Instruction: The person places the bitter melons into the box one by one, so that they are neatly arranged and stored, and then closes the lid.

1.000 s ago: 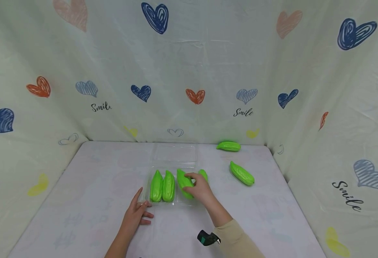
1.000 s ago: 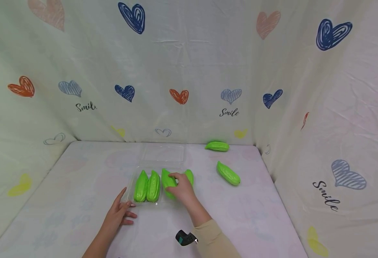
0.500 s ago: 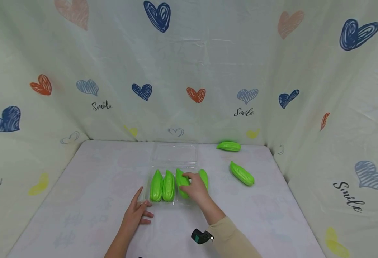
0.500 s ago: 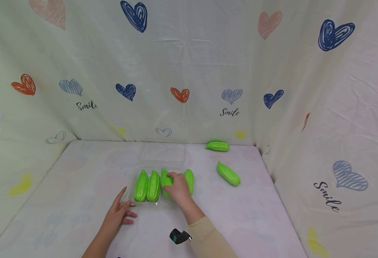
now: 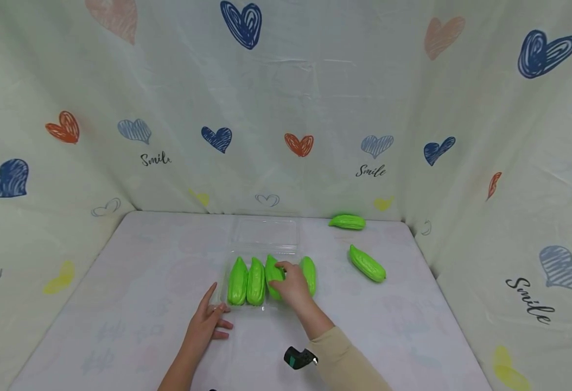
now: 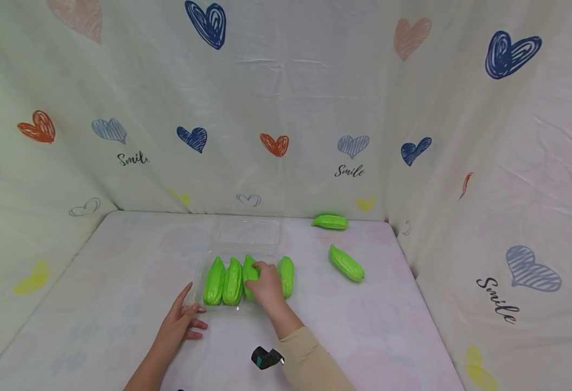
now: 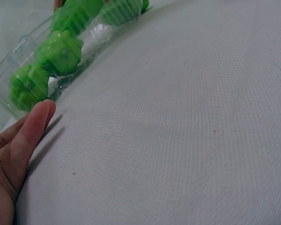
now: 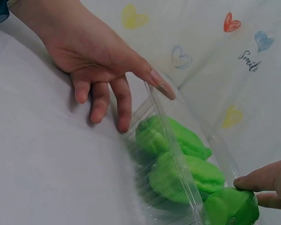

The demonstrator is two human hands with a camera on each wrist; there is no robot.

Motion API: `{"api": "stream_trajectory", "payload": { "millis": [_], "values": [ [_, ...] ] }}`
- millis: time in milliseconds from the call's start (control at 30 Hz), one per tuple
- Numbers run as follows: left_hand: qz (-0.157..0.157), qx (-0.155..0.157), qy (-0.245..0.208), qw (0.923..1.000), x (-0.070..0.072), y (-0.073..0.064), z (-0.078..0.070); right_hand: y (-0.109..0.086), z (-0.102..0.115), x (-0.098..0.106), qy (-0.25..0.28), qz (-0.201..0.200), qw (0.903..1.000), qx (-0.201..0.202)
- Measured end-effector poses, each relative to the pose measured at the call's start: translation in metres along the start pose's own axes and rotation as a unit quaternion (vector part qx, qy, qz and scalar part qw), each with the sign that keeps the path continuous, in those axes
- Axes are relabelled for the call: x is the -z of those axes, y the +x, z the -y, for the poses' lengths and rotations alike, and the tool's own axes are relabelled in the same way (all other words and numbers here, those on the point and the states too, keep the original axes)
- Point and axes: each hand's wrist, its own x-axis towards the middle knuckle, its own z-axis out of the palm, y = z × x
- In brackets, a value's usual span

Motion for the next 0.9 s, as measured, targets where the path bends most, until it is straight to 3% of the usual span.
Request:
{"api": "stream_trajectory", "payload": {
  "millis": [533, 900],
  "values": [
    [-0.001, -0.016, -0.003, 0.9999, -0.0003, -0.0005, 0.0, 0.0014, -0.0004, -0.004, -0.007, 0.002, 0.9998, -0.017],
    [-0.001, -0.004, 0.001, 1.0, -0.0003, 0.0015, 0.0004, 0.0032, -0.0043, -0.0073, -0.015, 0.018, 0.9994, -0.024]
  ]
}}
